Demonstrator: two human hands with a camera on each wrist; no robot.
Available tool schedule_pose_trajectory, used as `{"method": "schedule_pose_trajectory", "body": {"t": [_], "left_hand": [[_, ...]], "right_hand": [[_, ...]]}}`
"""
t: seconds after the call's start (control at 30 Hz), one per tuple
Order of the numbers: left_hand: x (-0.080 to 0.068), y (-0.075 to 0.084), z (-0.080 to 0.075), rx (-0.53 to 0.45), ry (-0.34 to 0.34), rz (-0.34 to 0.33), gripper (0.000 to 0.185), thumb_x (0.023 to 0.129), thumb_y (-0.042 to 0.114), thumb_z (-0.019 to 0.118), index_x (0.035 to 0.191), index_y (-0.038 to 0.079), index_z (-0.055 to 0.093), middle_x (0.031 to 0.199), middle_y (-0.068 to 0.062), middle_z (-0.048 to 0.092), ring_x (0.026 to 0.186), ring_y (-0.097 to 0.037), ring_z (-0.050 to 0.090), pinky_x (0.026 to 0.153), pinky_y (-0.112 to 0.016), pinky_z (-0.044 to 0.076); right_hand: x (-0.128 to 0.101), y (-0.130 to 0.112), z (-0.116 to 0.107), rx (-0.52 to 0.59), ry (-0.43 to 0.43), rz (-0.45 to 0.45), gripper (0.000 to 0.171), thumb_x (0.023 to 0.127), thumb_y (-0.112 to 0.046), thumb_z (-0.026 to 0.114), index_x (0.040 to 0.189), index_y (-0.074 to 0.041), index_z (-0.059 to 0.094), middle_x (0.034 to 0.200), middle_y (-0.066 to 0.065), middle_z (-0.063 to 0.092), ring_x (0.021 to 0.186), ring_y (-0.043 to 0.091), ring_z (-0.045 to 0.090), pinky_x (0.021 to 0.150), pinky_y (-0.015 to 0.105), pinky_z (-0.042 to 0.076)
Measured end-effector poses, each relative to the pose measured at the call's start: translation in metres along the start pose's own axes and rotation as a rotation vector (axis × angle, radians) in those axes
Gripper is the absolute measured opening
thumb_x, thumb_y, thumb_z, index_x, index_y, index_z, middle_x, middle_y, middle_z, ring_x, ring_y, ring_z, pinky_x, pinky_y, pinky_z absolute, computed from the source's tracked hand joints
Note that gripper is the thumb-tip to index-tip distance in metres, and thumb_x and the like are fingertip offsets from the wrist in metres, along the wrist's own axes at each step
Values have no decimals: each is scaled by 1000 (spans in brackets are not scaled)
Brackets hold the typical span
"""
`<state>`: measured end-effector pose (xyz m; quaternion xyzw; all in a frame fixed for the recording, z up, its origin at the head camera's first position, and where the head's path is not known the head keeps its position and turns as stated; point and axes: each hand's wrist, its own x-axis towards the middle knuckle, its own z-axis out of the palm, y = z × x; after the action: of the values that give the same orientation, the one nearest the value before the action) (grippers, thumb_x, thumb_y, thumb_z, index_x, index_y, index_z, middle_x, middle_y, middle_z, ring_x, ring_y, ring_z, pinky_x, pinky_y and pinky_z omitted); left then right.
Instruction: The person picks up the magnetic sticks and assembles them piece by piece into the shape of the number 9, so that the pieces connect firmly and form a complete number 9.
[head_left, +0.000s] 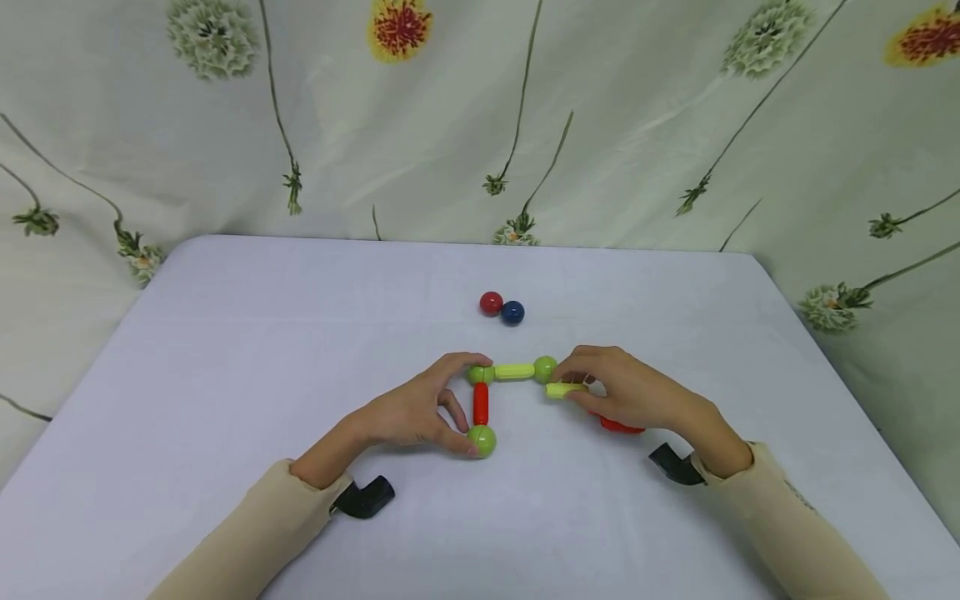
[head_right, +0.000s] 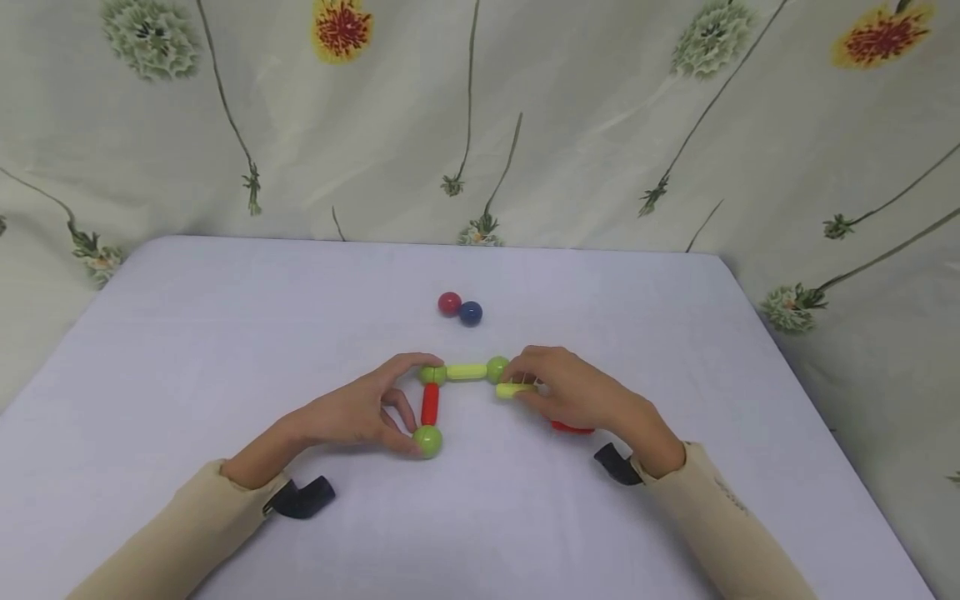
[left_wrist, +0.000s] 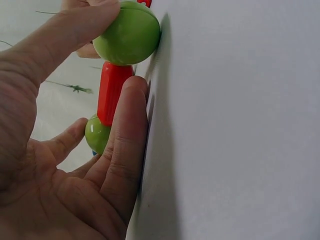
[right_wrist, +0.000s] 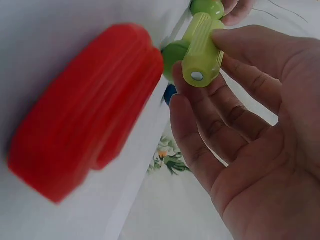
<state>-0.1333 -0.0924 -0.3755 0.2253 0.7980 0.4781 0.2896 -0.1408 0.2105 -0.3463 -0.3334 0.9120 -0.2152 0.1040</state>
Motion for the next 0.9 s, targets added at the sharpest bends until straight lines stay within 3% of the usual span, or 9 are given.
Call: {"method": "schedule_pose_trajectory", "body": {"t": [0.2,0.37,0.63,0.9], "left_hand": [[1,-1,0,-9,-6,1,94,65,27,86,139,37,27,106,-5,59,82,-18,66,73,-34,46],[1,-2,-1,-8,-8,1,95,65,28,86,139,38,27,111,-4,55,82,-18,66,74,-34,46],[1,-3,0,-10,0,-1,95,65,28,86,139,37,28,119,-2,48,82,-19,66,72,-34,47],[0,-2,0,-9,-2,5,94,65,27,86,139,37,28,127,1,42,83,-18,66,71,-34,47]], "right_hand": [[1,-5,7,24,-5,-57,23,88,-17,64,110,-22,64,101,-12,59,91,1,57,81,26,51],[3,-11,13,54,-32,-51,23,87,-17,66,109,-24,63,100,-13,59,90,1,56,75,24,52],[4,-20,20,42,-64,-103,22,89,-18,64,110,-24,62,103,-15,56,92,2,53,84,24,49],[4,-26,29,18,-54,-150,23,91,-21,60,114,-24,62,106,-14,53,89,1,51,80,21,48]]}}
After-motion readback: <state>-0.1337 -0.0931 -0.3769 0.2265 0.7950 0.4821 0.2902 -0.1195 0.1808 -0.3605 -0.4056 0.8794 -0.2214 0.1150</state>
